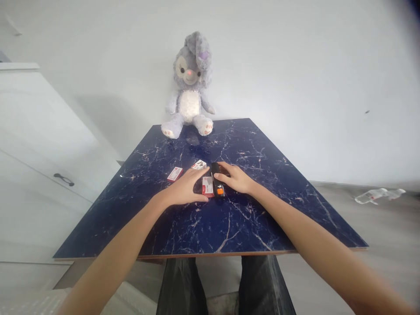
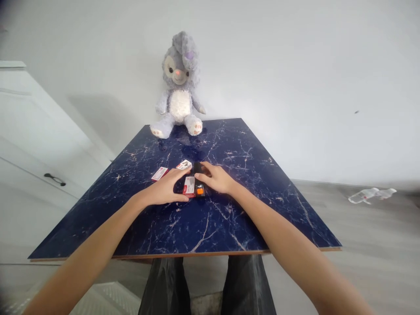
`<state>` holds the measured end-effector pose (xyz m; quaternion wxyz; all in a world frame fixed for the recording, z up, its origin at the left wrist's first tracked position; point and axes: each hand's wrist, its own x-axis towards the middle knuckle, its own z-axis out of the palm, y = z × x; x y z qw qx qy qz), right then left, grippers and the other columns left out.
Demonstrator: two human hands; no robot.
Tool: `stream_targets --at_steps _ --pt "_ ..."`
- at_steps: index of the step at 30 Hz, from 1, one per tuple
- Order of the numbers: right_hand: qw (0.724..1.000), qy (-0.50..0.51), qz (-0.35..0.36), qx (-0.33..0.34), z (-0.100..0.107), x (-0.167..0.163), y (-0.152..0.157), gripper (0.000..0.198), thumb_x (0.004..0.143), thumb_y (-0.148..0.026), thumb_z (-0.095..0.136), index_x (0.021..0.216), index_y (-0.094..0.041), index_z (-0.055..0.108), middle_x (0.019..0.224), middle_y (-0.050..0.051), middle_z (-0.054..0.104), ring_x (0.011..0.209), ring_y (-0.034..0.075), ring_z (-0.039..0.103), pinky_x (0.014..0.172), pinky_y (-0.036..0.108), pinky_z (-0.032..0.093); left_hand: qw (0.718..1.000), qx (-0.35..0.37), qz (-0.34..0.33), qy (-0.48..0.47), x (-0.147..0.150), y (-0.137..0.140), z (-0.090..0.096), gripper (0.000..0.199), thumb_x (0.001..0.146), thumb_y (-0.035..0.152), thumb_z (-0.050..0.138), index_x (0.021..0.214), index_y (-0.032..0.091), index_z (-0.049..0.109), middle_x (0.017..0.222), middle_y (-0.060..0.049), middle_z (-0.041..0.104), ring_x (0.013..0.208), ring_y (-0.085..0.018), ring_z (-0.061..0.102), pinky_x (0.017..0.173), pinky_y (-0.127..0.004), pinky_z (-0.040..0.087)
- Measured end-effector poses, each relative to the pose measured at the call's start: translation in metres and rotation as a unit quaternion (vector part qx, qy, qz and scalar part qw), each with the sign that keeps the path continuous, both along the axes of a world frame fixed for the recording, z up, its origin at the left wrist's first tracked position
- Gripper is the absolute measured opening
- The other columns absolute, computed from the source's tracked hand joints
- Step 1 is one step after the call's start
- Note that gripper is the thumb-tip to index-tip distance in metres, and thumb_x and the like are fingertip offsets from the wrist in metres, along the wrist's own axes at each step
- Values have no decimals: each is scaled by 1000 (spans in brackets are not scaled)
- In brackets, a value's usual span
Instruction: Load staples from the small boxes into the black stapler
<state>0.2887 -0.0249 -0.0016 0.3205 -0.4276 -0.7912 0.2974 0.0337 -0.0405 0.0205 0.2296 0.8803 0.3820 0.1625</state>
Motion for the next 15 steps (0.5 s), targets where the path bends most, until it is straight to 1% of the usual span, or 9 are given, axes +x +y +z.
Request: stream_targets --at_steps 5,8,11,15 --pt "1000 -17 -7 1 2 0 -1 52 94 -56 54 134 -22 54 109 7 73 90 24 70 82 38 53 1000 -17 10 -3 -2 1 2 98 76 49 77 158 34 24 148 -11 51 129 -34 54 105 -49 44" --pt "1000 -18 -4 2 3 0 -1 52 95 -55 53 134 -22 53 109 8 73 89 24 70 80 38 53 1000 -26 7 -4 1 -3 4 97 75 47 78 157 35 28 144 -10 54 121 -34 59 100 -47 48" --pt "1000 -6 5 1 3 0 -2 50 95 -55 53 132 -22 54 108 7 73 88 24 70 79 37 53 1000 -23 -2 -4 3 -5 2 96 72 47 80 155 35 32 145 -9 54 123 -34 58 100 -47 48" --pt "1000 7 12 -2 3 -1 -2 48 95 -54 54 131 -22 54 108 7 73 88 23 71 80 37 54 1000 -6 0 -2 4 -5 -3 98 73 45 79 157 34 29 147 -11 51 129 -35 53 105 -49 44"
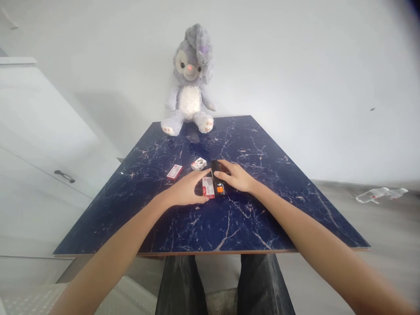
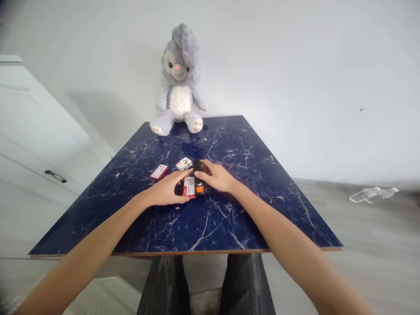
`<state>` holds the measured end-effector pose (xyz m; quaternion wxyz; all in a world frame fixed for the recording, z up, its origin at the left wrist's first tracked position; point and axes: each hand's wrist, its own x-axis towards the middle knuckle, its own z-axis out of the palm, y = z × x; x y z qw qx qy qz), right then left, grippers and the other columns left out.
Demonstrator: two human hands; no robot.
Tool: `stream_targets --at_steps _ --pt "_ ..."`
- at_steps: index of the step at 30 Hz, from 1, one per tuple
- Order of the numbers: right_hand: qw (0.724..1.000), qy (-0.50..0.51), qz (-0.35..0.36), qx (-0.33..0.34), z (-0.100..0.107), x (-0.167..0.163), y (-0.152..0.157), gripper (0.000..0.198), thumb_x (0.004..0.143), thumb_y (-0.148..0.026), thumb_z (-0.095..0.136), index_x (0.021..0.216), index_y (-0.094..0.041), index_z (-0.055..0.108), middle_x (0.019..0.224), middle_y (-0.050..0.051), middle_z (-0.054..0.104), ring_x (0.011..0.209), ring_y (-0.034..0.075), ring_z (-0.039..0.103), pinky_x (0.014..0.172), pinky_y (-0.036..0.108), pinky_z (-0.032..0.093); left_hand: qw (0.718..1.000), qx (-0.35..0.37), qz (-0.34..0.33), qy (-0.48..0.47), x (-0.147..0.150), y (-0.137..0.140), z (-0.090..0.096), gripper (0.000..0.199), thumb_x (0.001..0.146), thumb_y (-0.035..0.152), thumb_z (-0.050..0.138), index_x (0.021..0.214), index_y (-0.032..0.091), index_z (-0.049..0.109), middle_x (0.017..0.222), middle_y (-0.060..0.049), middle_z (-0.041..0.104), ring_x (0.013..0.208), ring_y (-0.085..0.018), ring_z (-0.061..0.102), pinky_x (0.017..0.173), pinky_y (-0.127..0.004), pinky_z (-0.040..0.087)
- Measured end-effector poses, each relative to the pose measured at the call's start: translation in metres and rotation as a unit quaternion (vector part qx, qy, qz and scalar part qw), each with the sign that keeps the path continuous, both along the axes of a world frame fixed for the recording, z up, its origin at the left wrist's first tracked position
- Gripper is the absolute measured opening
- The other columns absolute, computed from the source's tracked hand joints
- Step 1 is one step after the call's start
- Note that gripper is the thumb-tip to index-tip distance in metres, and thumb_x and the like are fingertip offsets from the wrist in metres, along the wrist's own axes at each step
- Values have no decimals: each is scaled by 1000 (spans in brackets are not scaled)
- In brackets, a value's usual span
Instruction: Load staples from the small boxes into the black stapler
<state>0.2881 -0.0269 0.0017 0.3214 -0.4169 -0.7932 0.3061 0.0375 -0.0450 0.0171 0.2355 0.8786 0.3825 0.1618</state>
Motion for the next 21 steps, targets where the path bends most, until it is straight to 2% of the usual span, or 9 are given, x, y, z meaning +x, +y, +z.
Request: stream_targets --at_steps 6,11,14,17,19,21 --pt "1000 -10 -7 3 0 0 0 50 95 -54 54 133 -22 53 109 7 73 90 24 71 81 38 54 1000 9 2 1 2 0 -4 96 74 44 77 156 33 28 145 -10 52 128 -35 53 104 -49 45" --pt "1000 -12 -10 -2 1 0 0 51 95 -54 54 134 -22 53 113 8 73 93 25 71 83 39 54 1000 18 -8 -18 3 -2 -3 94 74 45 77 155 31 31 151 -10 47 132 -34 50 109 -50 42" --pt "1000 -12 -16 -12 1 0 0 52 94 -54 55 136 -23 53 118 9 72 97 26 70 87 42 54 998 54 -16 -25 -3 4 3 71 82 43 69 147 29 44 146 -9 53 130 -33 51 110 -51 40" --pt "999 -20 -29 -24 -1 0 1 54 93 -55 57 136 -24 54 121 10 70 101 28 70 91 45 54 987 142 63 -39 -23 22 8 40 89 28 55 127 25 63 129 -7 64 122 -29 55 109 -50 41" --pt "999 -22 -32 -31 -2 1 2 55 93 -57 56 136 -24 54 124 10 69 104 28 69 93 46 53 971 190 141 -13 -41 38 8 36 83 19 53 115 21 69 127 -8 65 121 -29 56 111 -49 40" --pt "999 -25 -33 -35 -3 2 2 56 93 -58 56 137 -24 54 125 11 68 105 29 68 94 47 53 964 188 186 13 -59 52 6 37 80 14 49 107 20 74 130 -8 65 120 -28 58 110 -46 42"
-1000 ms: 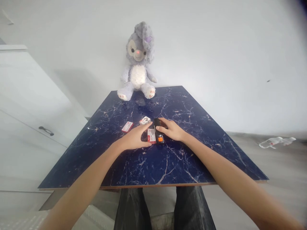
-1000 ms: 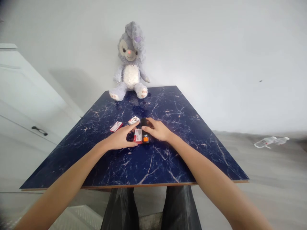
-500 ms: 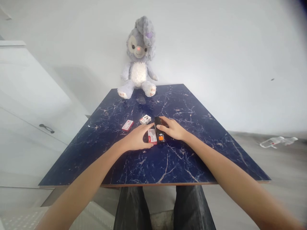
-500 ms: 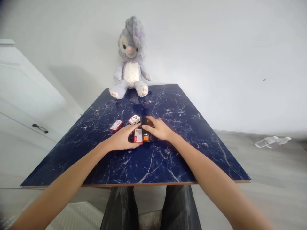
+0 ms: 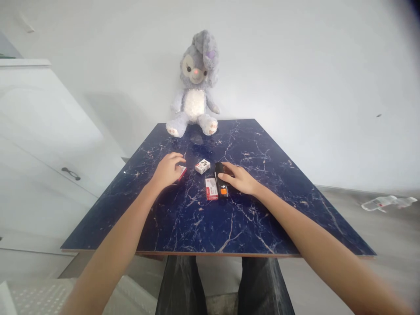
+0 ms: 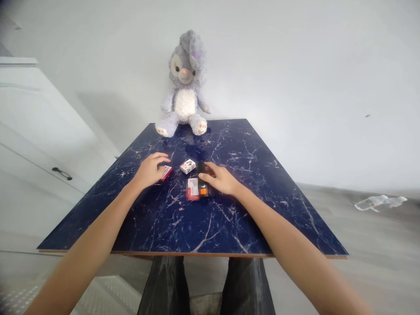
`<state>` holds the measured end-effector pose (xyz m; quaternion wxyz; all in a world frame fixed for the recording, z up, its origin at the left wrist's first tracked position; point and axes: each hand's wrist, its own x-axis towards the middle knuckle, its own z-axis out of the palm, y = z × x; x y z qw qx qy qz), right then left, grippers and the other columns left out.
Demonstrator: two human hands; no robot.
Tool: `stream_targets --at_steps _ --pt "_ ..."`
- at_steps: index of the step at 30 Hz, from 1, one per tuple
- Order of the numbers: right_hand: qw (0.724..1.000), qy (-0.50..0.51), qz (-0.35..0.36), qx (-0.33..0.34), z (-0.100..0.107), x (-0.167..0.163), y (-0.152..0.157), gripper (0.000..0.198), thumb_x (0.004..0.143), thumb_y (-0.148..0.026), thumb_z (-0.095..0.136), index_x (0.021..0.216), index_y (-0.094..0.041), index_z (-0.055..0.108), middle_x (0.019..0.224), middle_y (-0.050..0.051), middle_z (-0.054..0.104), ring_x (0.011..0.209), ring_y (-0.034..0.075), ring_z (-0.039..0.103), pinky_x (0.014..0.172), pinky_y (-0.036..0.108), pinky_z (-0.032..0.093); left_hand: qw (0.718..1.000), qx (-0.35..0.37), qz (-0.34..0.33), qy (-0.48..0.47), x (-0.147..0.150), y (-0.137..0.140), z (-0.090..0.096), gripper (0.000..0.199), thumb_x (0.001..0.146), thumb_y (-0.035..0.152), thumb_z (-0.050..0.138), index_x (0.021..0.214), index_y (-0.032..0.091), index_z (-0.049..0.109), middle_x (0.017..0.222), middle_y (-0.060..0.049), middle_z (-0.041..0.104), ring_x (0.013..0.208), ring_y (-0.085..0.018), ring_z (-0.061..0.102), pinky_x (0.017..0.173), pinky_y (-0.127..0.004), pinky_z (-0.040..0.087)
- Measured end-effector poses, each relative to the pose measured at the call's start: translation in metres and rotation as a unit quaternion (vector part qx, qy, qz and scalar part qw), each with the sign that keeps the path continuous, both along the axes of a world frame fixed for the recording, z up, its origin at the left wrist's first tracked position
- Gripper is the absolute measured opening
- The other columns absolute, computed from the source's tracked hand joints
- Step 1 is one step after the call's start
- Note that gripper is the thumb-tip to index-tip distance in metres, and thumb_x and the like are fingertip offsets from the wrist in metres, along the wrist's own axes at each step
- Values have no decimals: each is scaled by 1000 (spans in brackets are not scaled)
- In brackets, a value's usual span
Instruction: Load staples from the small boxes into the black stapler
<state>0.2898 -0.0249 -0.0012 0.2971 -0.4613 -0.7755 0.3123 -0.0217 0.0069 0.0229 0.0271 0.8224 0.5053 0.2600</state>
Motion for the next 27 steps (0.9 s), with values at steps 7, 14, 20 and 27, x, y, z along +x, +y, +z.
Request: stream_targets --at_steps 7,14,20,27 --pt "1000 -6 -2 4 -1 1 1 58 92 -59 55 137 -23 54 126 12 68 107 30 68 95 47 52 986 -163 -28 -33 -4 4 -4 32 84 23 51 103 19 76 119 -7 71 105 -24 68 100 -37 50" --pt "1000 18 19 2 0 0 1 54 93 -57 56 135 -24 54 120 9 70 101 27 69 91 43 54 966 -216 -144 8 16 -18 7 68 70 41 78 135 29 59 125 -8 63 100 -25 65 84 -36 53" --pt "1000 7 16 8 3 -1 -1 53 93 -57 55 134 -23 54 115 8 71 95 25 69 88 41 53 981 -122 -129 -76 36 -28 10 37 76 50 74 101 23 65 111 -6 67 92 -22 62 84 -38 50" --pt "999 14 27 17 6 -2 -3 47 94 -54 55 130 -23 55 107 5 73 91 23 69 85 38 53 978 -73 -193 -40 68 -52 7 34 78 50 73 96 23 60 108 -6 66 105 -27 57 94 -42 46"
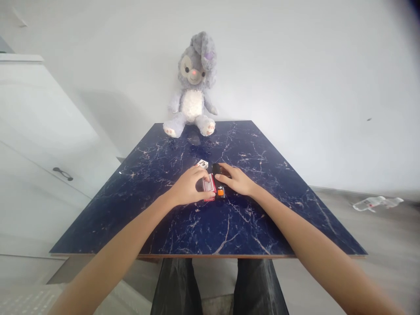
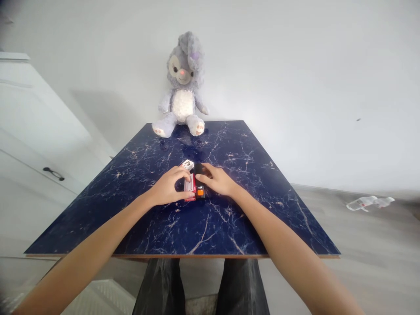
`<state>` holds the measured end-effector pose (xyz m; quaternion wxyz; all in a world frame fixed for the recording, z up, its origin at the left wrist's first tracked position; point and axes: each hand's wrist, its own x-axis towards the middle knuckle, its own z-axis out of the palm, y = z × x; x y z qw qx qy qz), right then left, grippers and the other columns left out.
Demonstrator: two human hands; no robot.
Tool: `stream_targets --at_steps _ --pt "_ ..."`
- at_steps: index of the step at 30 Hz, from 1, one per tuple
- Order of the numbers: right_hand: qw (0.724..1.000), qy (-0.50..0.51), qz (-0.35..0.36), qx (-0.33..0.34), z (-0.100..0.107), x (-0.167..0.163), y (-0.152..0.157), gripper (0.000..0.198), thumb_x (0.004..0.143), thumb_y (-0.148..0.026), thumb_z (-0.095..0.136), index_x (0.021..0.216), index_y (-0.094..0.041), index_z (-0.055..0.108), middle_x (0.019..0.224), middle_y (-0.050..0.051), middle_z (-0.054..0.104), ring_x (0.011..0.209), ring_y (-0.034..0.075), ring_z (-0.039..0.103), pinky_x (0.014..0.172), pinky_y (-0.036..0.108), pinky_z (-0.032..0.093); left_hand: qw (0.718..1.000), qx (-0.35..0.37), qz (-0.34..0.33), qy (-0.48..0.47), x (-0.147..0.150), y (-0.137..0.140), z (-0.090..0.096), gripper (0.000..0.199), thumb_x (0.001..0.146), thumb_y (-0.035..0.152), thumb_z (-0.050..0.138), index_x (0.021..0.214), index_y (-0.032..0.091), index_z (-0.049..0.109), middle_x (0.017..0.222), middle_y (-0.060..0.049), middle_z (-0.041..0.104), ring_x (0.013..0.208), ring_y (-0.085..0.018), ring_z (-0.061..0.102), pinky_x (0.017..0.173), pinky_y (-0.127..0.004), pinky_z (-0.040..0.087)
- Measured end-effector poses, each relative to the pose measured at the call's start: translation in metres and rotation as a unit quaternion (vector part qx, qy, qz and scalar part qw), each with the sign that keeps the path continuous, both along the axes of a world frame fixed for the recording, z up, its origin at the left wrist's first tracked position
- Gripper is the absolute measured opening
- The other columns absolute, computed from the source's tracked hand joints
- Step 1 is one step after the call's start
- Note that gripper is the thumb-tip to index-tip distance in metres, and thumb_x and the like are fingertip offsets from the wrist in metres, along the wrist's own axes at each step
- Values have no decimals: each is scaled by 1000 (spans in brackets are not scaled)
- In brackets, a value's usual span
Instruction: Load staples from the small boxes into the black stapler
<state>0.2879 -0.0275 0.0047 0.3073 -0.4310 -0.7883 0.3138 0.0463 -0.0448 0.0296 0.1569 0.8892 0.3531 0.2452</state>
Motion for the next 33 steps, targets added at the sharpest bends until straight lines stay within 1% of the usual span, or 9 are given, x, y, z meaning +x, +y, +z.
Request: stream_targets --at_steps 5,12,16,20,22,24,27,30,33 --pt "1000 -18 -18 1 -2 1 1 52 93 -57 54 133 -23 55 112 7 72 93 24 69 87 39 52 999 -8 -1 48 -5 -1 3 39 77 53 72 101 24 62 112 -7 65 108 -30 56 96 -47 43" --pt "1000 -10 -13 -5 -2 1 1 52 93 -56 55 134 -23 54 113 7 72 94 25 69 87 40 53 993 -113 -7 31 -6 -4 1 61 71 44 80 125 28 57 121 -9 64 106 -31 63 86 -43 51" --pt "1000 -2 -1 -12 -2 1 1 50 94 -54 55 134 -24 53 111 7 72 94 25 70 86 40 54 989 -148 0 13 -7 -2 -1 79 71 43 81 142 32 46 127 -8 65 106 -30 65 86 -43 53" --pt "1000 -1 -1 -10 -1 1 1 50 94 -54 55 134 -23 53 112 7 72 94 25 70 85 40 54 990 -135 0 26 -10 0 -5 89 72 48 80 149 33 39 139 -10 58 116 -33 61 93 -47 51" --pt "1000 -2 -2 -10 0 1 1 51 94 -54 54 135 -24 53 113 7 72 94 25 70 85 41 54 993 -113 -4 29 -11 1 -8 87 75 52 78 150 32 40 142 -11 55 122 -34 56 99 -49 48" --pt "1000 1 0 -9 0 1 1 51 94 -55 54 135 -24 53 113 7 72 95 25 70 86 41 54 997 -73 0 16 -11 6 -12 68 84 53 68 145 29 48 141 -10 55 126 -32 53 104 -48 44" --pt "1000 -1 1 -9 -1 1 1 51 94 -55 54 134 -24 54 113 7 72 95 26 70 86 41 54 997 6 78 -20 -11 17 -23 42 99 46 47 133 24 60 133 -10 60 125 -27 52 108 -46 40" --pt "1000 -1 2 -11 -1 1 1 50 94 -54 55 134 -23 54 113 8 72 95 25 69 86 41 54 988 34 152 -7 -11 29 -32 44 103 42 37 132 21 62 136 -10 59 125 -27 50 110 -48 37" --pt "1000 -3 0 -8 0 1 1 50 95 -53 55 134 -23 54 114 8 72 94 24 69 86 40 54 990 10 138 15 -12 31 -33 46 104 41 33 130 21 65 132 -8 64 120 -27 54 107 -47 38"
